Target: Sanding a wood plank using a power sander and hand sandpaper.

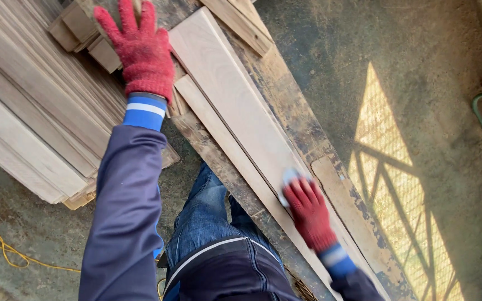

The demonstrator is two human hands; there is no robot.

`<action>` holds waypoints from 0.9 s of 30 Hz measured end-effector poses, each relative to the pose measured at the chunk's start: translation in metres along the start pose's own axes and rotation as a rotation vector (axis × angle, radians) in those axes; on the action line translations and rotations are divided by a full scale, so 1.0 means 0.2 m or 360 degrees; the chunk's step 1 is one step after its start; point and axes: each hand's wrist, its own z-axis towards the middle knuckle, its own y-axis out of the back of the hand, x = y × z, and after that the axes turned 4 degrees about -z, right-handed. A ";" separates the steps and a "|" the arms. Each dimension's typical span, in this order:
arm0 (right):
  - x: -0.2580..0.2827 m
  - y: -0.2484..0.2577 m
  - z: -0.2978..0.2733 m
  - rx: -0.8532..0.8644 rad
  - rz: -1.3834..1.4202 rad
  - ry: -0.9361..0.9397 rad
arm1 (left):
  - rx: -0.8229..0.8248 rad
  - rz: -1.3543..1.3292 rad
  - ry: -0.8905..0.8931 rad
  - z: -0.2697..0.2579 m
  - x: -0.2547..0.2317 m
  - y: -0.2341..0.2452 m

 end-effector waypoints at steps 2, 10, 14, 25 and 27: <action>-0.05 -0.02 -0.46 0.0074 0.0016 -0.0095 | -0.0032 -0.0061 -0.0024 -0.01 0.02 -0.01; -0.04 -0.06 -0.40 0.0064 0.0085 -0.0073 | -0.0148 -0.0067 -0.0101 -0.06 0.15 -0.19; 0.10 -0.04 0.40 -0.0069 0.0092 0.0126 | -0.0242 -0.0034 -0.0080 -0.06 0.14 -0.19; 0.40 -0.14 1.93 -0.0354 0.0085 0.0259 | -0.0184 -0.0452 0.0067 0.02 0.05 0.02; 0.41 -0.09 1.83 -0.0312 0.0026 0.0227 | -0.0085 -0.0419 0.0041 0.00 0.04 0.05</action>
